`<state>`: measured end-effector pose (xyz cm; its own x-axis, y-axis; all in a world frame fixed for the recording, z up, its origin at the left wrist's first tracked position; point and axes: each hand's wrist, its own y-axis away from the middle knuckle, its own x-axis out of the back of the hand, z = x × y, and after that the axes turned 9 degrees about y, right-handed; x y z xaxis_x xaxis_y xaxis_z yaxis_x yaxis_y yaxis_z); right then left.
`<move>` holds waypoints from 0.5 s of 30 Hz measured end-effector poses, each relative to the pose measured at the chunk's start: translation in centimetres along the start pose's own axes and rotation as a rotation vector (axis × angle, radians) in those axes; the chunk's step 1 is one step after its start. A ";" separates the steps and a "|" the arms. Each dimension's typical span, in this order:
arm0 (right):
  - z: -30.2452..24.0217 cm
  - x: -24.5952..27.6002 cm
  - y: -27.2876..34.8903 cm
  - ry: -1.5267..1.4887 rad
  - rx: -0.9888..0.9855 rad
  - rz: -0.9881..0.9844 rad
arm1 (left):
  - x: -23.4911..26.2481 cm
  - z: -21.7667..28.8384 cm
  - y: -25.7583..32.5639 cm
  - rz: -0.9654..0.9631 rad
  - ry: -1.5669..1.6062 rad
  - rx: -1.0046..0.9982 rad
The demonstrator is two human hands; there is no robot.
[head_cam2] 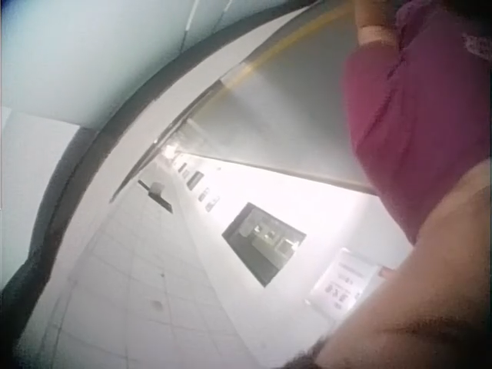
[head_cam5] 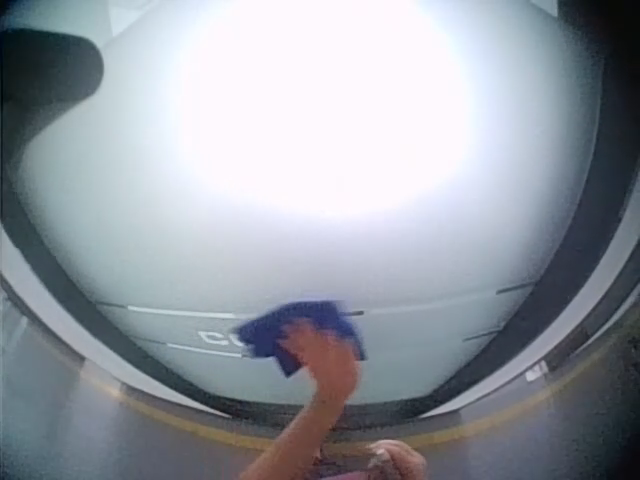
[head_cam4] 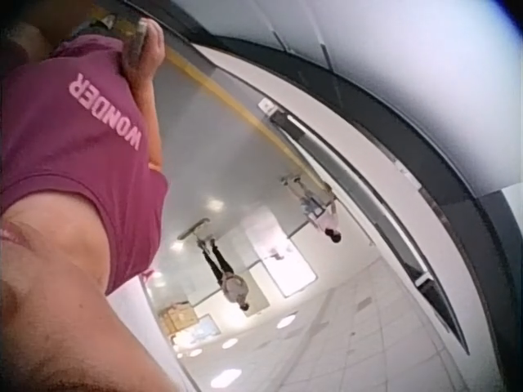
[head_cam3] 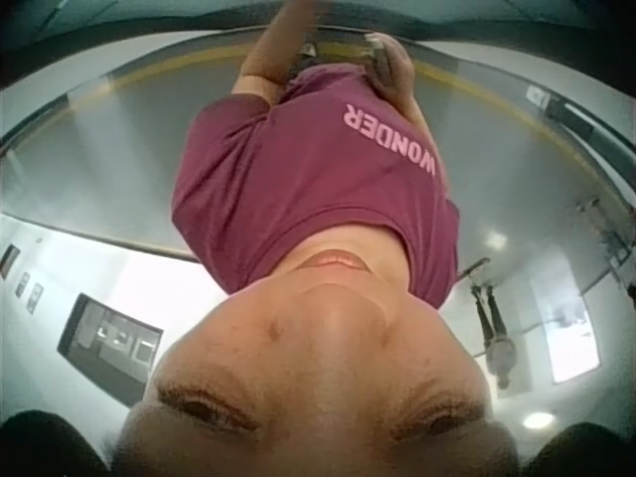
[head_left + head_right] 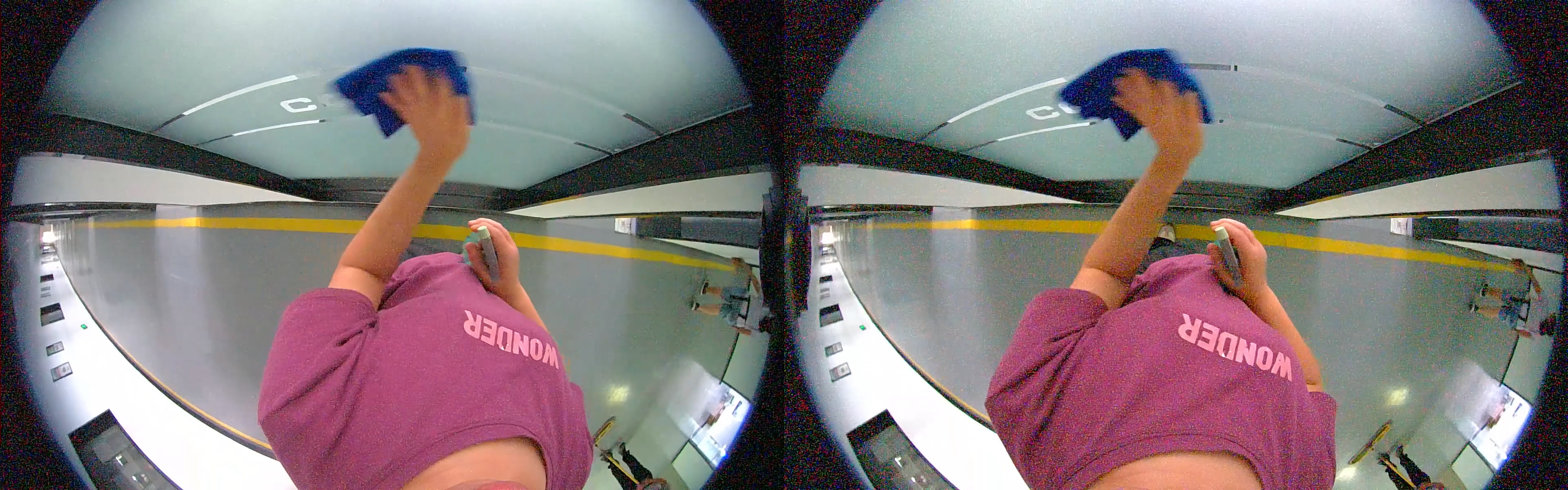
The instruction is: Cleaning a glass partition using a spray bottle and a cloth.
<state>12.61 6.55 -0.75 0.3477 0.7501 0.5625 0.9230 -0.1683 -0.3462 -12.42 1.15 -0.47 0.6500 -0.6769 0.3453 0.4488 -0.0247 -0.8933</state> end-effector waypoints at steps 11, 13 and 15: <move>0.3 0.4 1.9 -0.006 -0.153 -0.002 | -0.3 6.6 0.1 -0.154 0.243 -0.437; 0.4 0.0 1.9 -0.028 -0.159 -0.032 | 0.0 5.3 0.1 -0.220 0.211 -0.454; 0.3 -0.6 1.1 -0.015 -0.085 -0.043 | 1.0 3.4 -1.0 -0.221 0.210 -0.432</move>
<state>13.40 6.05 -1.69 0.3056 0.7672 0.5640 0.9479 -0.1891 -0.2565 -10.10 2.99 1.75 0.4120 -0.7526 0.5136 0.2391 -0.4546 -0.8580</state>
